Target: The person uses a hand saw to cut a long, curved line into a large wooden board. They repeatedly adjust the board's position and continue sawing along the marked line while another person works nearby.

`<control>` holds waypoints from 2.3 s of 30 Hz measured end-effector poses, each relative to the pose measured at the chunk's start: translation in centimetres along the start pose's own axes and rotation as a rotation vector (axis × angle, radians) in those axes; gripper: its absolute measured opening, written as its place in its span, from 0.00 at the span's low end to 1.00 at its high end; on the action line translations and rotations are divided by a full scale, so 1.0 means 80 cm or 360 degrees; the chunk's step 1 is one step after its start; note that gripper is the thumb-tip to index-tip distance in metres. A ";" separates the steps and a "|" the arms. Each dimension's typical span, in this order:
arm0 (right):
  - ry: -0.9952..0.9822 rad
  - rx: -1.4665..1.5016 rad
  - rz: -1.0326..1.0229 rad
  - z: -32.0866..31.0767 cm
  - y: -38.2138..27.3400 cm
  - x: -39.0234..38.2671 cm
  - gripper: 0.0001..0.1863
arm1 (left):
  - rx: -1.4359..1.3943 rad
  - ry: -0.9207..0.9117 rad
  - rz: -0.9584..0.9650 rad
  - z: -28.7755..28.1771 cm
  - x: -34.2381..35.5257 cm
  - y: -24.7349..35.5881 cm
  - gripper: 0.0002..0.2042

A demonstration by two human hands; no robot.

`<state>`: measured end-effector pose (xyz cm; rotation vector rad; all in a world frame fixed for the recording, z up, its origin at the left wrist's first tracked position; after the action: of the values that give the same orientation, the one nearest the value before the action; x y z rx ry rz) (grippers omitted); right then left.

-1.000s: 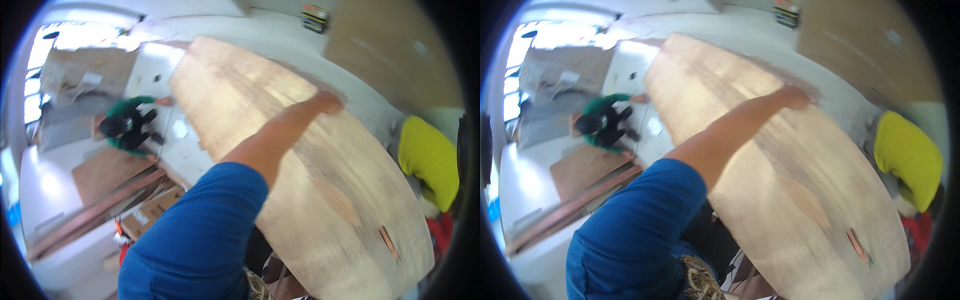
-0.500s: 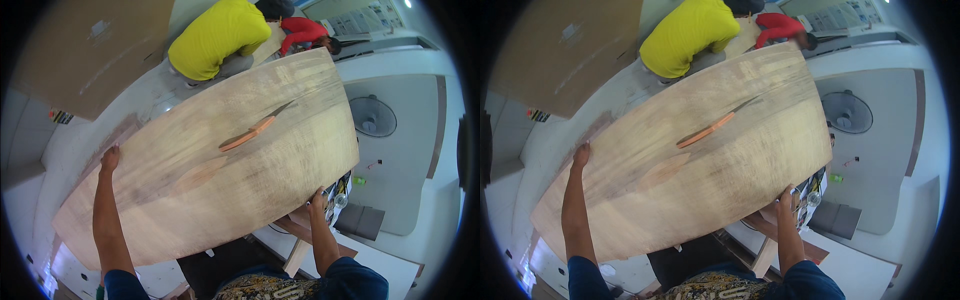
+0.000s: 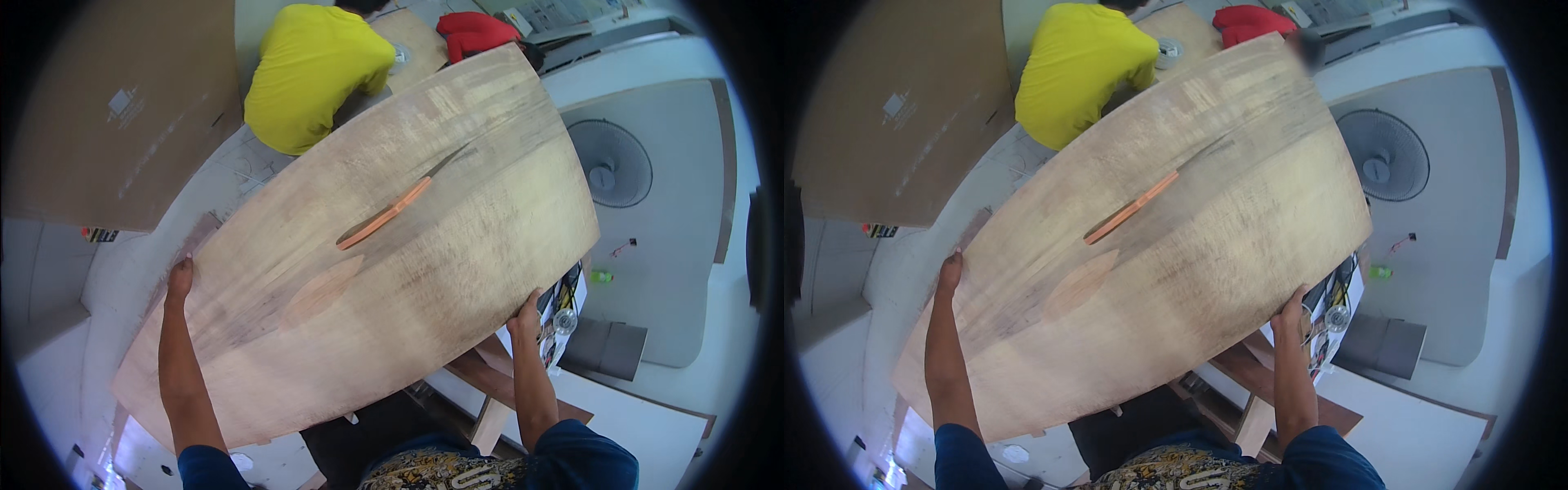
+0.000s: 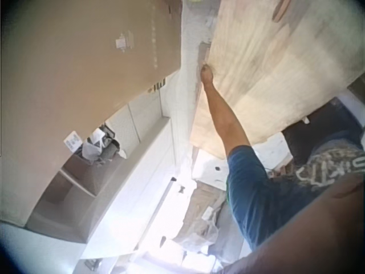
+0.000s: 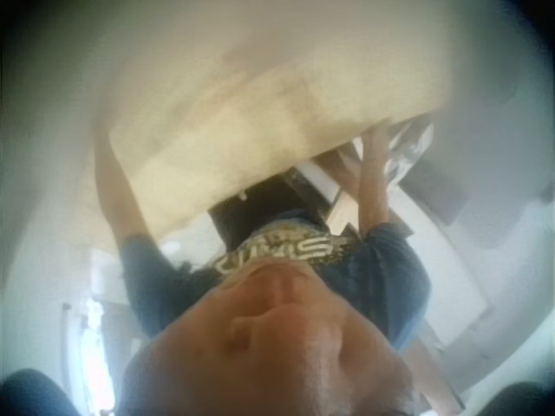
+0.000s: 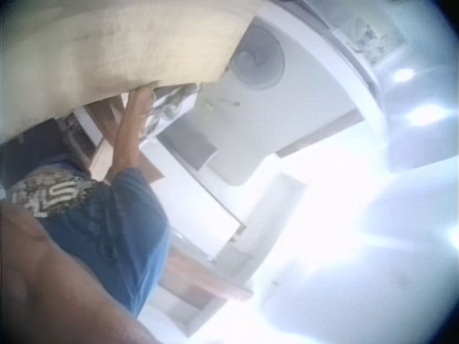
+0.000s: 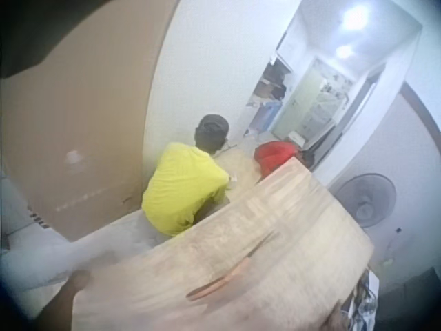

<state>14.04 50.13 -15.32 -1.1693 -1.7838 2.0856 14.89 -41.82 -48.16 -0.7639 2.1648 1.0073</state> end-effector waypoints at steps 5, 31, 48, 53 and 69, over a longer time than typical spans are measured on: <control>-0.0054 0.0151 -0.0001 0.048 -0.002 0.006 0.43 | -0.0117 0.0259 0.0054 -0.048 0.010 -0.039 0.36; 0.0723 -0.0939 -0.0517 0.050 -0.013 0.035 0.42 | -0.1372 -0.1338 0.0943 0.098 -0.225 0.583 0.43; 0.0831 -0.1200 -0.0268 0.058 -0.010 0.020 0.47 | 0.0309 -0.0046 0.1213 0.064 -0.253 0.592 0.24; 0.0837 -0.1280 -0.0190 0.067 -0.020 0.001 0.48 | 0.0626 -0.0167 0.1322 0.065 -0.245 0.606 0.29; 0.0933 -0.1319 -0.0223 0.050 -0.033 0.013 0.32 | 0.0085 -0.0158 0.1220 0.058 -0.369 0.681 0.23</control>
<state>9.83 48.37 -13.53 -1.5346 -2.3263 0.7455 -3.77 -1.65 -4.63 0.1831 2.4201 1.2979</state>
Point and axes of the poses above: each hand's wrist, its own x-axis towards the middle knuckle, its own z-axis out of the palm, y = z × x, the point moved 7 cm from there along x, towards the middle knuckle, and after that the axes turned 9 degrees about -y, right-handed, at the moved point
